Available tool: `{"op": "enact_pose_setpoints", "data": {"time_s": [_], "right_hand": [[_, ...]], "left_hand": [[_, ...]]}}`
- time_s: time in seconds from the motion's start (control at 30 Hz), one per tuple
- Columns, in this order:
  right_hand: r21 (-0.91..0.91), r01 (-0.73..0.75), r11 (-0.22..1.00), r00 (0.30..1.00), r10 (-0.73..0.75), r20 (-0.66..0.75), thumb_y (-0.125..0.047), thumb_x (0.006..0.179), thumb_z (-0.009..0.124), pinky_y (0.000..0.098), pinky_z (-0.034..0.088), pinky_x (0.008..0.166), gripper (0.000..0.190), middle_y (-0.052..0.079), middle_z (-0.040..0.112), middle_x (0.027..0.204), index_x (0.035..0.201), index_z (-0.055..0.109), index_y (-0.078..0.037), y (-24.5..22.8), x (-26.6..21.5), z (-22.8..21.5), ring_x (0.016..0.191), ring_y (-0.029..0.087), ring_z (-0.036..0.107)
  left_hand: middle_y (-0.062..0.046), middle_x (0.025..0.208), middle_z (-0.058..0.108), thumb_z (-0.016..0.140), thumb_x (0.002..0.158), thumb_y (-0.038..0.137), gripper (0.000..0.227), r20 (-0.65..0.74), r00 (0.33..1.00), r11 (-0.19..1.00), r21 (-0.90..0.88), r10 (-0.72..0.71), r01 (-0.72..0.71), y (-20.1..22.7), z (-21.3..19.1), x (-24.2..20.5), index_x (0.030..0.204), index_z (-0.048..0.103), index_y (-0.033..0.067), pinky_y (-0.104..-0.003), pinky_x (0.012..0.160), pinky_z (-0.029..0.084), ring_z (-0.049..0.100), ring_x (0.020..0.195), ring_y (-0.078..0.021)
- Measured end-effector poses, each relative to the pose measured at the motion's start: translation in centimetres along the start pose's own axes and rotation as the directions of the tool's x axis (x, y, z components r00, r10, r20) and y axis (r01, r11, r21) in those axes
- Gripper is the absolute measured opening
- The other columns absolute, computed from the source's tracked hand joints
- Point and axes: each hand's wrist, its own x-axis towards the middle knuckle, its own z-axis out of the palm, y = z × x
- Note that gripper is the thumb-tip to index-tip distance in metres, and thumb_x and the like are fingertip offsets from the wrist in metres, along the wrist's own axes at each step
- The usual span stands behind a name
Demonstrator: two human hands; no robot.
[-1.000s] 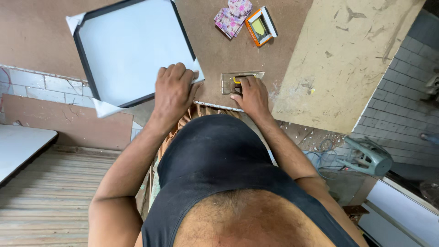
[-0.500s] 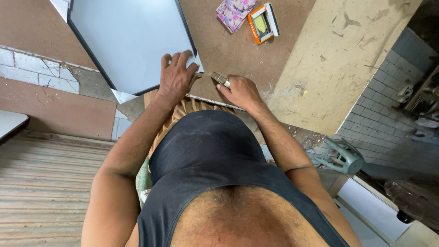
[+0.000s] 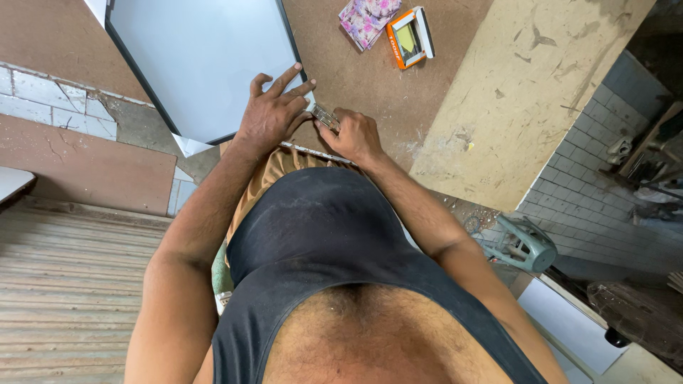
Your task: The person repeatedly trims excess white backing paper from the edges of framed pictures using a utility knife. They handle multiple frames one at a time, cut along the edges, peel off the trimmed paper, and place the finished frames aside.
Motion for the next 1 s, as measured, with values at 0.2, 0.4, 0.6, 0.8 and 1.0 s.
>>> {"op": "enact_pose_setpoints", "data": {"time_s": [0.2, 0.4, 0.6, 0.8, 1.0], "right_hand": [[0.012, 0.041, 0.999, 0.998, -0.040, -0.053, -0.043, 0.092, 0.072, 0.0427, 0.053, 0.055, 0.041, 0.011, 0.067, 0.063, 0.083, 0.070, -0.003, 0.3, -0.4, 0.5, 0.056, 0.026, 0.069], [-0.202, 0.006, 0.979, 0.938, -0.076, -0.338, -0.048, 0.085, 0.080, 0.0437, 0.054, 0.065, 0.049, 0.014, 0.070, 0.085, 0.093, 0.068, -0.001, 0.7, -3.5, -1.8, 0.077, 0.032, 0.070], [-0.062, -0.084, 0.995, 0.897, 0.048, -0.440, -0.039, 0.095, 0.080, 0.0444, 0.053, 0.085, 0.038, 0.013, 0.070, 0.106, 0.110, 0.070, -0.005, 0.2, -3.7, -3.8, 0.101, 0.032, 0.066], [0.464, 0.077, 0.882, 0.911, 0.127, -0.392, -0.046, 0.104, 0.065, 0.0396, 0.056, 0.101, 0.052, 0.016, 0.065, 0.127, 0.130, 0.061, -0.002, -5.9, 0.6, -5.3, 0.116, 0.027, 0.068], [0.745, 0.392, 0.540, 0.912, -0.120, -0.392, -0.063, 0.110, 0.042, 0.0399, 0.037, 0.124, 0.081, 0.014, 0.051, 0.153, 0.154, 0.039, 0.004, -15.7, 5.8, -5.3, 0.145, 0.024, 0.048]], "left_hand": [[0.007, 0.159, 0.052, 0.070, 0.094, 0.049, 0.039, 0.063, 0.998, 0.999, 0.040, 0.000, -0.002, 0.2, -0.7, -0.3, 0.119, 0.070, 0.0191, -0.050, 0.117, 0.026, 0.030, 0.154, -0.0158], [-0.017, 0.135, 0.059, 0.072, 0.078, 0.060, 0.063, 0.121, 0.964, 0.965, 0.141, -0.238, 0.221, -1.8, -3.8, -6.8, 0.123, 0.065, 0.0169, -0.048, 0.107, 0.029, 0.047, 0.128, -0.0286], [0.006, 0.098, 0.064, 0.079, 0.098, 0.028, 0.020, 0.039, 0.986, 0.944, 0.295, -0.164, 0.146, -0.9, -12.7, -9.2, 0.111, 0.064, 0.0216, -0.041, 0.112, 0.034, 0.062, 0.105, -0.0124], [-0.003, 0.081, 0.061, 0.082, 0.071, 0.012, 0.027, -0.279, 0.867, 0.896, -0.299, -0.412, 0.329, -3.3, -25.6, -8.7, 0.093, 0.065, 0.0120, -0.042, 0.098, 0.037, 0.059, 0.077, -0.0177], [-0.006, 0.116, 0.065, 0.073, 0.097, 0.011, 0.033, -0.166, 0.718, 0.132, -0.986, -0.675, -0.104, -10.3, -28.6, -9.9, 0.123, 0.055, 0.0010, -0.030, 0.101, 0.052, 0.061, 0.107, -0.0130]]}}
